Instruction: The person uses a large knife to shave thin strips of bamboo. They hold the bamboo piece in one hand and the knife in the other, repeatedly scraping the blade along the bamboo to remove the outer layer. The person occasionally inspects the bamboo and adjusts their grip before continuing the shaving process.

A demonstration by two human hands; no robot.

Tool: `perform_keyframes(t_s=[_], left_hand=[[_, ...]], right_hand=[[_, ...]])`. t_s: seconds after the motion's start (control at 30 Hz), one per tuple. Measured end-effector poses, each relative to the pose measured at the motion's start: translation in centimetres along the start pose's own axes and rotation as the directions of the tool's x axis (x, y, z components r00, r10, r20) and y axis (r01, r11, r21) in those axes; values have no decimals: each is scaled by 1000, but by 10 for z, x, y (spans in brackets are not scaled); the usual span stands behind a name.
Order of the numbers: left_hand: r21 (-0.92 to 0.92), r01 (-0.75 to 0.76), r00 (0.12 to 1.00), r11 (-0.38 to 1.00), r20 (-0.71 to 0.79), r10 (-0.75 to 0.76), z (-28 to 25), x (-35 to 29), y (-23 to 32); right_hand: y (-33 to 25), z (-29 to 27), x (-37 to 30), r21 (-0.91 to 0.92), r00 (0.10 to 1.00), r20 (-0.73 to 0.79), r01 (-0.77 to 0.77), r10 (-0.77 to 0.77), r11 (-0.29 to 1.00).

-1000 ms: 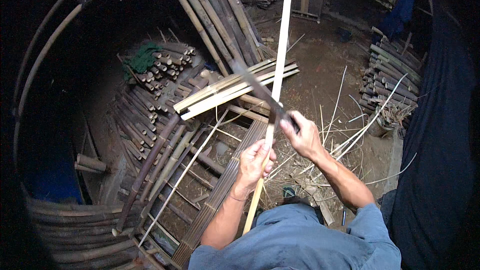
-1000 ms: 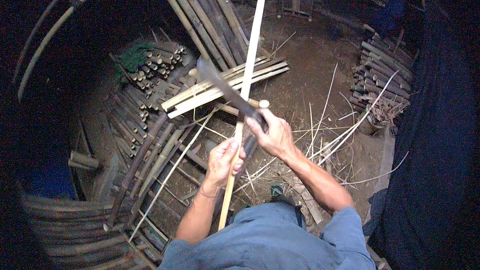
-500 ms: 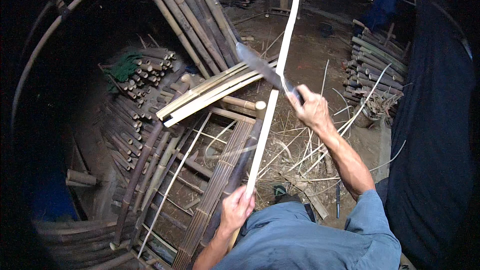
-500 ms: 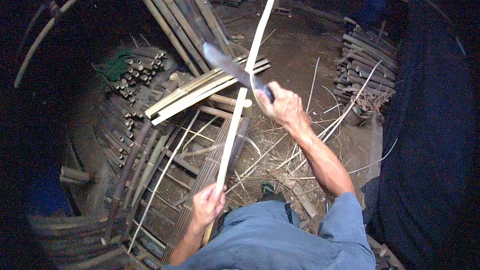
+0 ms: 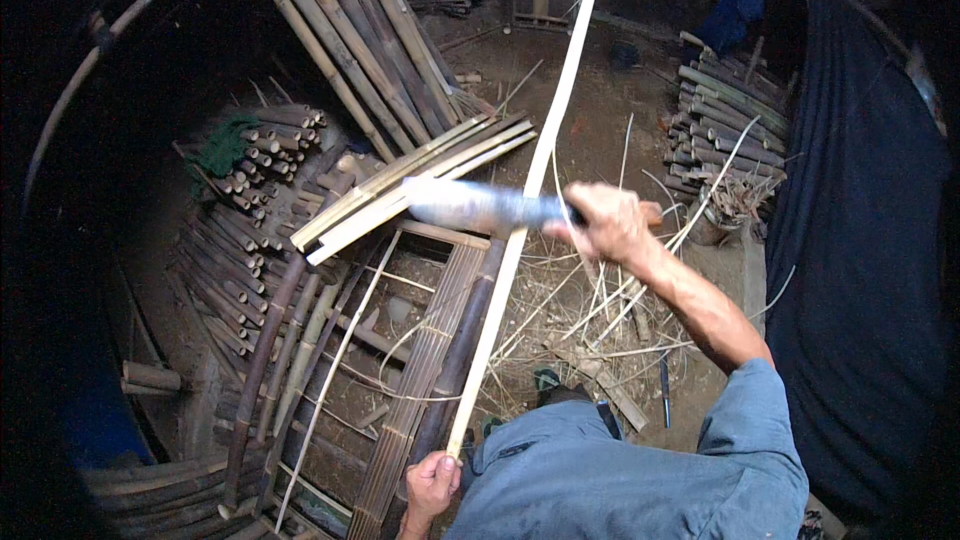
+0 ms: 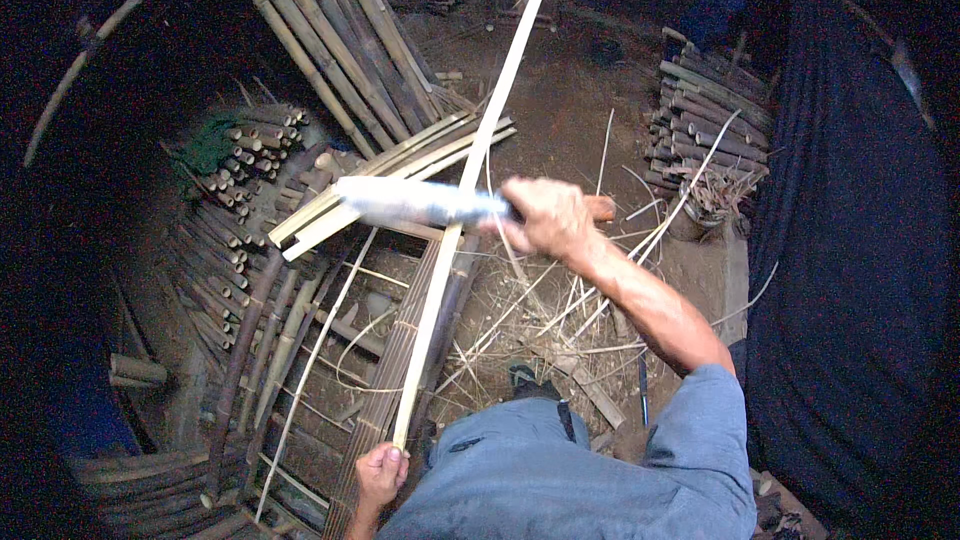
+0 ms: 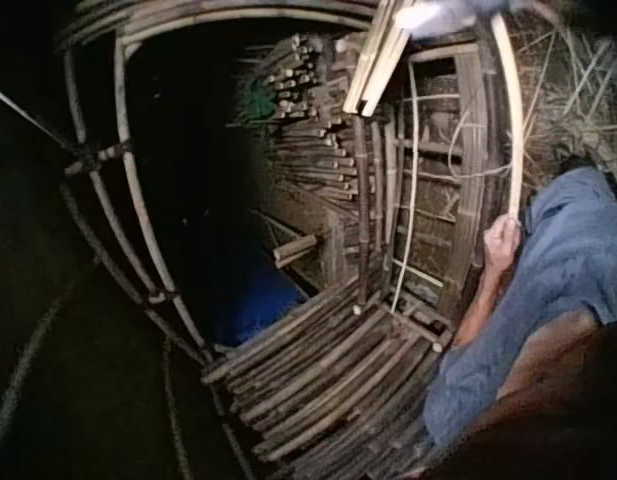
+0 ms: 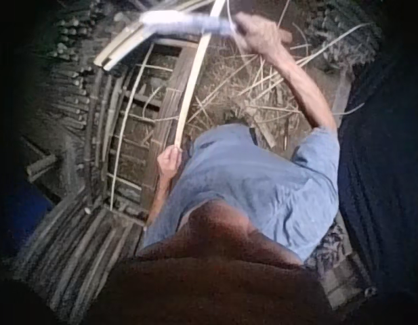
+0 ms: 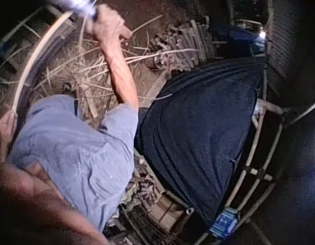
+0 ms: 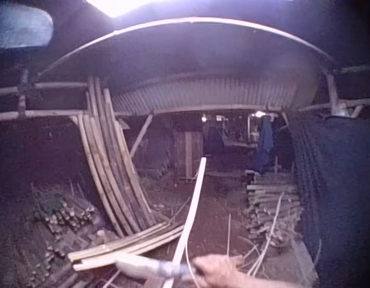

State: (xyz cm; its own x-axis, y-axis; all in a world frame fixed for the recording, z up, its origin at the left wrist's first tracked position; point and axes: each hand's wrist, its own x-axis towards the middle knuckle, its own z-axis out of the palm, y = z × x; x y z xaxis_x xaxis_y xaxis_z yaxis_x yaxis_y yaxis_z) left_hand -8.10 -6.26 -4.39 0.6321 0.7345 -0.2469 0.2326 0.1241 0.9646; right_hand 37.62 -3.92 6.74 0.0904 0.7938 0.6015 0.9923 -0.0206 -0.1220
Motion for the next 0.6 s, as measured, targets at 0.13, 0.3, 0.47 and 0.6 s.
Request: perform_keyframes(t_s=[0.13, 0.3, 0.47, 0.6], left_hand=[[-37, -7, 1000, 999, 15, 8, -6, -20, -7], [-14, 67, 996, 998, 53, -66, -25, -28, -52], [380, 114, 991, 918, 25, -133, -69, -97, -86], [309, 63, 993, 949, -118, -28, -40, -82, -75]], right_hand=[[54, -26, 21, -97, 938, -59, -345, 341, 933], [83, -36, 31, -166, 931, -13, -362, 365, 917], [183, -120, 41, -262, 735, -149, -675, 662, 690], [184, -135, 46, -165, 659, -178, -752, 731, 638]])
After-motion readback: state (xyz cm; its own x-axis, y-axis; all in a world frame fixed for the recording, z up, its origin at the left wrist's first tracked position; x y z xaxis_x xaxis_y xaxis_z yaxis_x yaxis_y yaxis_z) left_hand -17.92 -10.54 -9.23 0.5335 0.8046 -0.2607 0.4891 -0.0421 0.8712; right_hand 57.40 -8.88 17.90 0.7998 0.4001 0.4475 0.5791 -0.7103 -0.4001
